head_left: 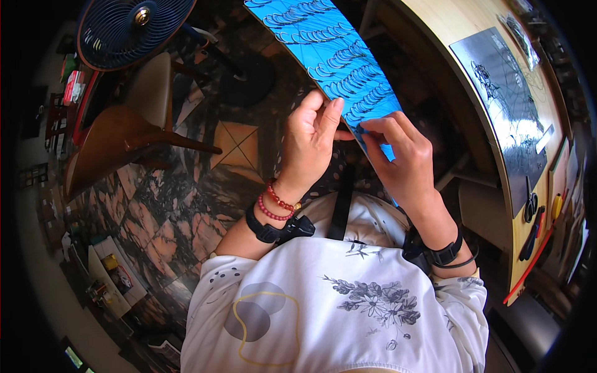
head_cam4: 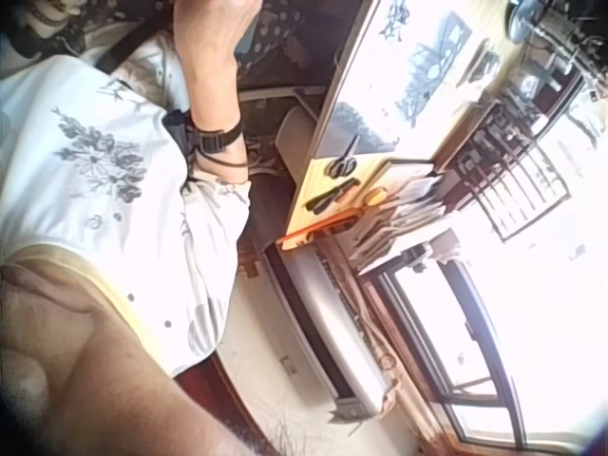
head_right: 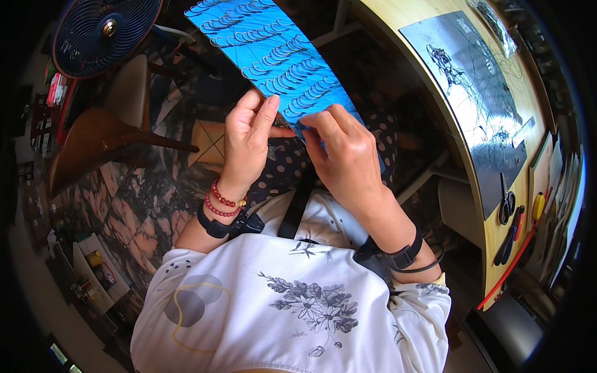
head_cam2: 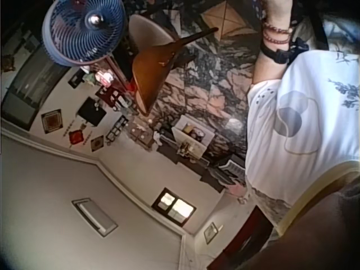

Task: Creating small hooked craft items and attaching them in rows to a blue textured substrate.

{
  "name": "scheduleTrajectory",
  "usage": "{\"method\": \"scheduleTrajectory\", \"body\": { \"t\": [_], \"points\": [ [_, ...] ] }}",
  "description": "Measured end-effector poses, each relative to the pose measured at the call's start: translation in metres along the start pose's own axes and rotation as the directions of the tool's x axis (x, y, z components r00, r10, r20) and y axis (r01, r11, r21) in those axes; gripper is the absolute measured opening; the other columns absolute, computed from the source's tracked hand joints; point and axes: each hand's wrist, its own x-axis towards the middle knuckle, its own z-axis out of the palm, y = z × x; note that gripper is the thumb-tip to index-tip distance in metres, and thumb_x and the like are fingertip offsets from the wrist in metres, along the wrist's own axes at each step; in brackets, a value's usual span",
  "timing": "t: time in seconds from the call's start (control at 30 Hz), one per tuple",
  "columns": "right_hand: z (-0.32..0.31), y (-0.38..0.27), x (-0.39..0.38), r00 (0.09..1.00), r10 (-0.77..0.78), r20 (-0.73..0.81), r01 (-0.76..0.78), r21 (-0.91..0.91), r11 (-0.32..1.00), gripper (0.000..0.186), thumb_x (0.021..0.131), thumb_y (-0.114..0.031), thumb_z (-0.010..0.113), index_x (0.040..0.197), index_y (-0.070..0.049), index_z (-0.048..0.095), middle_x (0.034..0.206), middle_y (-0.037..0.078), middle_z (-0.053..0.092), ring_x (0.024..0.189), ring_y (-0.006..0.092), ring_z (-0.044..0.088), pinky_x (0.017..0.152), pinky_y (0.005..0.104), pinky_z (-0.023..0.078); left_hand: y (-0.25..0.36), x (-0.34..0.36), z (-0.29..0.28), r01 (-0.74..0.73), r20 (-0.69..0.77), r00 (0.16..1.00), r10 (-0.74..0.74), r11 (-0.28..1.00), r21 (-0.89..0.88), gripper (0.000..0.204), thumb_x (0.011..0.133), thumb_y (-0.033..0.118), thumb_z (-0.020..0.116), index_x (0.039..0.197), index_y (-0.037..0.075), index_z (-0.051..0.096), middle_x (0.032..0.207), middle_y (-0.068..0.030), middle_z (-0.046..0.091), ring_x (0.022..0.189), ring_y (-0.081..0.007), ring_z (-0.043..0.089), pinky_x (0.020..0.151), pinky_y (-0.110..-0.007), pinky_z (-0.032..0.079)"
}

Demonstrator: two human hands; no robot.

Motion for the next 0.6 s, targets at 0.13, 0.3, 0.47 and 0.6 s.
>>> {"method": "scheduleTrajectory", "body": {
  "t": [0.13, 0.3, 0.47, 0.6],
  "points": [
    [0.0032, -0.0004, -0.0006, 0.999, 0.037, -0.016, -0.036, 0.049, 0.998, 0.024, 0.074, 0.009, 0.073, 0.092, -0.004, 0.064, 0.081, 0.010, 0.061, 0.070, 0.0256, 0.067, 0.060, 0.0342, 0.053, -0.0017, -0.0009, 0.0004, -0.005, -0.006, 1.000, 0.006, 1.000, 0.016, 0.024, 0.104, 0.019, 0.050, 0.117, 0.001, 0.060, 0.103, -0.0043, 0.068, 0.086, -0.0092, 0.067, 0.068, -0.026, 0.061],
    [0.0026, -0.0040, -0.0003, 0.997, 0.075, 0.003, -0.075, 0.101, 0.992, 0.024, 0.074, 0.011, 0.071, 0.093, -0.002, 0.064, 0.083, 0.011, 0.063, 0.072, 0.0234, 0.069, 0.062, 0.0318, 0.056, -0.0016, -0.0029, 0.0001, -0.007, -0.013, 1.000, 0.007, 0.999, 0.035, 0.024, 0.104, 0.019, 0.050, 0.116, 0.001, 0.060, 0.102, -0.0041, 0.068, 0.086, -0.0088, 0.067, 0.068, -0.026, 0.061],
    [0.0025, -0.0038, -0.0015, 0.998, 0.063, 0.014, -0.064, 0.102, 0.993, 0.024, 0.075, 0.011, 0.071, 0.094, -0.002, 0.064, 0.085, 0.011, 0.063, 0.073, 0.0252, 0.069, 0.063, 0.0330, 0.055, -0.0018, -0.0035, -0.0001, -0.004, -0.015, 1.000, 0.004, 1.000, 0.023, 0.024, 0.104, 0.020, 0.050, 0.115, 0.001, 0.060, 0.102, -0.0042, 0.068, 0.085, -0.0085, 0.067, 0.067, -0.025, 0.061],
    [0.0012, -0.0044, -0.0019, 1.000, -0.003, 0.028, 0.002, 0.030, 1.000, 0.024, 0.075, 0.012, 0.072, 0.095, -0.001, 0.067, 0.083, 0.008, 0.063, 0.072, 0.0188, 0.068, 0.064, 0.0277, 0.054, 0.0003, -0.0041, 0.0022, -0.018, -0.048, 0.999, 0.018, 1.000, -0.007, 0.021, 0.103, 0.019, 0.052, 0.107, 0.000, 0.061, 0.091, -0.0019, 0.065, 0.081, -0.0060, 0.063, 0.063, -0.024, 0.060]
  ]
}}
